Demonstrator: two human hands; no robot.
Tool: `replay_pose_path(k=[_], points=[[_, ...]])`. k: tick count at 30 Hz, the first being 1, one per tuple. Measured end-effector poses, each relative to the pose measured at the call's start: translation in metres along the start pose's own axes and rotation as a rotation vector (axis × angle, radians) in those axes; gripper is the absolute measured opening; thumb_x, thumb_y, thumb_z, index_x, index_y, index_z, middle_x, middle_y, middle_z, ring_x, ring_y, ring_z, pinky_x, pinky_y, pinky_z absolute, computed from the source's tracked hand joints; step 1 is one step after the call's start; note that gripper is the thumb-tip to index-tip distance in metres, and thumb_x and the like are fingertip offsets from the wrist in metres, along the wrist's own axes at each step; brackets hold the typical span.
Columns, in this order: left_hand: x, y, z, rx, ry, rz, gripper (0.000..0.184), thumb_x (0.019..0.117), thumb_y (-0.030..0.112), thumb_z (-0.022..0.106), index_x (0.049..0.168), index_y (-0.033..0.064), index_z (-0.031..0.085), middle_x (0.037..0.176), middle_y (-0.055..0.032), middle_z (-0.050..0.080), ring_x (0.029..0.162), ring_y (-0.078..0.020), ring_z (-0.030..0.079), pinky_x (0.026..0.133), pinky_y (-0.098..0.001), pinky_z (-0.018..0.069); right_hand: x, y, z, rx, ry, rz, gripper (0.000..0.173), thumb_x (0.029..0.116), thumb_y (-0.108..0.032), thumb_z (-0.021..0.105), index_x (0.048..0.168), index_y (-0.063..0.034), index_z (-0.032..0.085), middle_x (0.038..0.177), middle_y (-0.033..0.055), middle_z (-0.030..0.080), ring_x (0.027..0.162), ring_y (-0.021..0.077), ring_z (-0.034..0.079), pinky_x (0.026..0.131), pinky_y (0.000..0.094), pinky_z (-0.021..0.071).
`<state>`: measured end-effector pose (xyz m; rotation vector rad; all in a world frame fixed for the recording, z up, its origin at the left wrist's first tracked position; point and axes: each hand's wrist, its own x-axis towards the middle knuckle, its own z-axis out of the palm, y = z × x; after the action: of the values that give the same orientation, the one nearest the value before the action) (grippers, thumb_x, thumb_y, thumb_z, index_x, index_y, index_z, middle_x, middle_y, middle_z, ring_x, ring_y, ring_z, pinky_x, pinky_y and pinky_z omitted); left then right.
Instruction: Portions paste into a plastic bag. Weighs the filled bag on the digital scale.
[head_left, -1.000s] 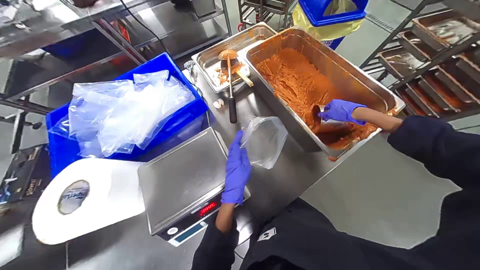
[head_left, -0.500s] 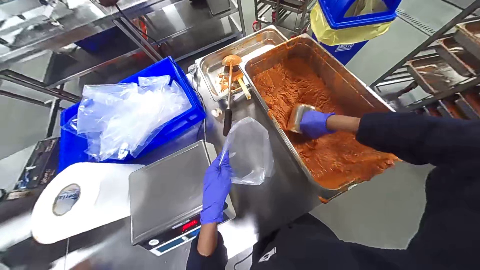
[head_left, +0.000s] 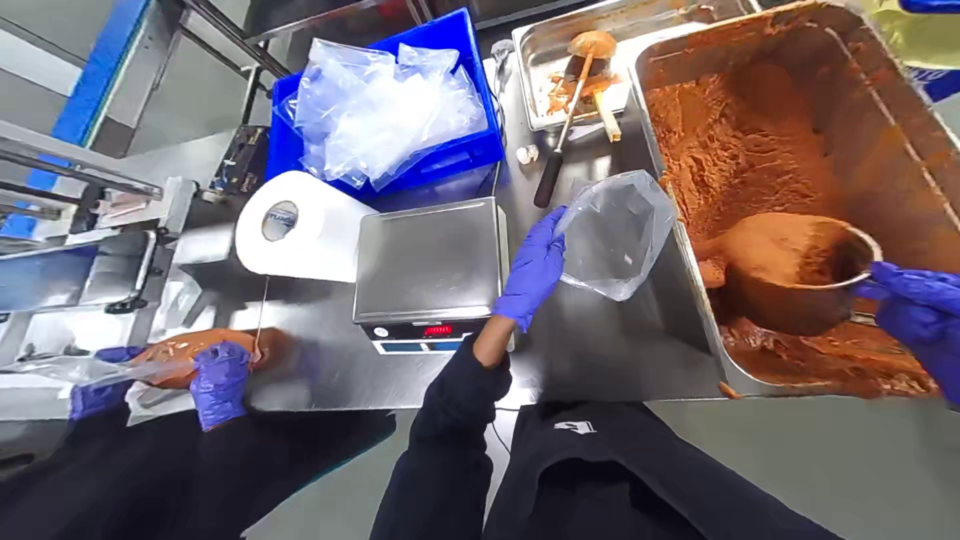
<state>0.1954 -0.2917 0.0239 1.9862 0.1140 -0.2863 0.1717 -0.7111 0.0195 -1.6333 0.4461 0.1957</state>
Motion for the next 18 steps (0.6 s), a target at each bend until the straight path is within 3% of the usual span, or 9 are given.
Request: replay_pose_path(k=[1,3,5,6,10,12,15,16,18], points=[[0.002,-0.001,0.000,-0.011,-0.015,0.004,0.046,0.1082,0.010,0.037,0.153,0.0036,0.042,0.140,-0.0233,0.056,0.119,-0.0277,0.062,0.101,-0.0422,0.0505,-0.002,0.003,-0.005,0.060,0.015,-0.042,0.031,0.1059,-0.022,0.047,0.085,-0.0244,0.069,0.065,-0.0176,0.066,0.040,-0.0093,0.039,0.038,0.0093,0.0313],[0.002,-0.002,0.000,-0.037,-0.039,-0.032,0.044,0.1083,0.013,0.040,0.151,0.0057,0.045,0.137,-0.0201,0.059,0.111,-0.0239,0.064,0.095,-0.0415,0.0523,-0.008,0.004,-0.008,0.134,0.073,-0.103,0.028,0.1054,-0.021,0.049,0.087,-0.0241,0.070,0.062,-0.0178,0.064,0.040,-0.0090,0.040,0.038,0.0091,0.0334],[0.005,0.003,-0.001,-0.008,-0.048,-0.092,0.042,0.1091,0.028,0.046,0.145,0.0085,0.051,0.124,-0.0155,0.064,0.094,-0.0192,0.064,0.084,-0.0391,0.0528,-0.015,-0.005,-0.005,0.186,0.156,-0.137,0.028,0.1045,-0.017,0.050,0.085,-0.0225,0.069,0.063,-0.0174,0.065,0.040,-0.0089,0.040,0.038,0.0089,0.0338],[0.006,0.005,-0.001,0.039,-0.056,-0.111,0.044,0.1085,0.035,0.048,0.144,0.0097,0.053,0.121,-0.0148,0.066,0.092,-0.0201,0.064,0.083,-0.0404,0.0529,-0.017,-0.009,-0.005,0.199,0.184,-0.162,0.028,0.1035,-0.016,0.052,0.083,-0.0222,0.070,0.064,-0.0168,0.065,0.040,-0.0087,0.040,0.038,0.0090,0.0331],[0.005,0.018,-0.005,0.222,-0.070,-0.111,0.049,0.1105,0.040,0.039,0.140,0.0056,0.056,0.125,-0.0204,0.066,0.113,-0.0328,0.064,0.099,-0.0533,0.0483,-0.028,-0.041,-0.004,0.213,0.231,-0.337,0.028,0.1003,-0.010,0.055,0.079,-0.0180,0.071,0.063,-0.0126,0.067,0.040,-0.0073,0.043,0.038,0.0092,0.0356],[0.008,0.025,-0.001,0.285,-0.073,-0.105,0.050,0.1115,0.039,0.034,0.137,0.0030,0.056,0.124,-0.0223,0.065,0.117,-0.0353,0.063,0.101,-0.0556,0.0473,-0.033,-0.059,-0.002,0.188,0.229,-0.471,0.021,0.0962,-0.009,0.064,0.077,-0.0136,0.072,0.061,-0.0090,0.065,0.043,-0.0039,0.049,0.042,0.0110,0.0413],[0.016,0.029,0.007,0.326,-0.084,-0.105,0.051,0.1122,0.039,0.029,0.136,0.0014,0.056,0.121,-0.0228,0.066,0.115,-0.0360,0.064,0.099,-0.0556,0.0488,-0.029,-0.073,-0.021,-0.063,0.037,-0.688,0.003,0.0939,-0.017,0.071,0.096,-0.0143,0.072,0.073,-0.0111,0.068,0.058,-0.0036,0.061,0.052,0.0140,0.0513],[0.018,0.030,0.010,0.325,-0.083,-0.106,0.053,0.1123,0.039,0.028,0.136,0.0008,0.055,0.121,-0.0230,0.066,0.115,-0.0362,0.064,0.099,-0.0558,0.0489,-0.044,-0.093,0.006,-0.137,0.160,-0.672,0.006,0.0887,-0.019,0.075,0.093,-0.0181,0.071,0.072,-0.0131,0.069,0.055,-0.0051,0.060,0.049,0.0131,0.0505],[0.020,0.031,0.014,0.311,-0.073,-0.101,0.054,0.1120,0.040,0.027,0.136,0.0004,0.055,0.122,-0.0231,0.066,0.116,-0.0365,0.064,0.099,-0.0568,0.0490,-0.066,-0.133,0.050,-0.388,0.262,-0.612,0.011,0.0896,-0.030,0.076,0.092,-0.0220,0.069,0.075,-0.0153,0.067,0.059,-0.0061,0.059,0.054,0.0149,0.0515]])
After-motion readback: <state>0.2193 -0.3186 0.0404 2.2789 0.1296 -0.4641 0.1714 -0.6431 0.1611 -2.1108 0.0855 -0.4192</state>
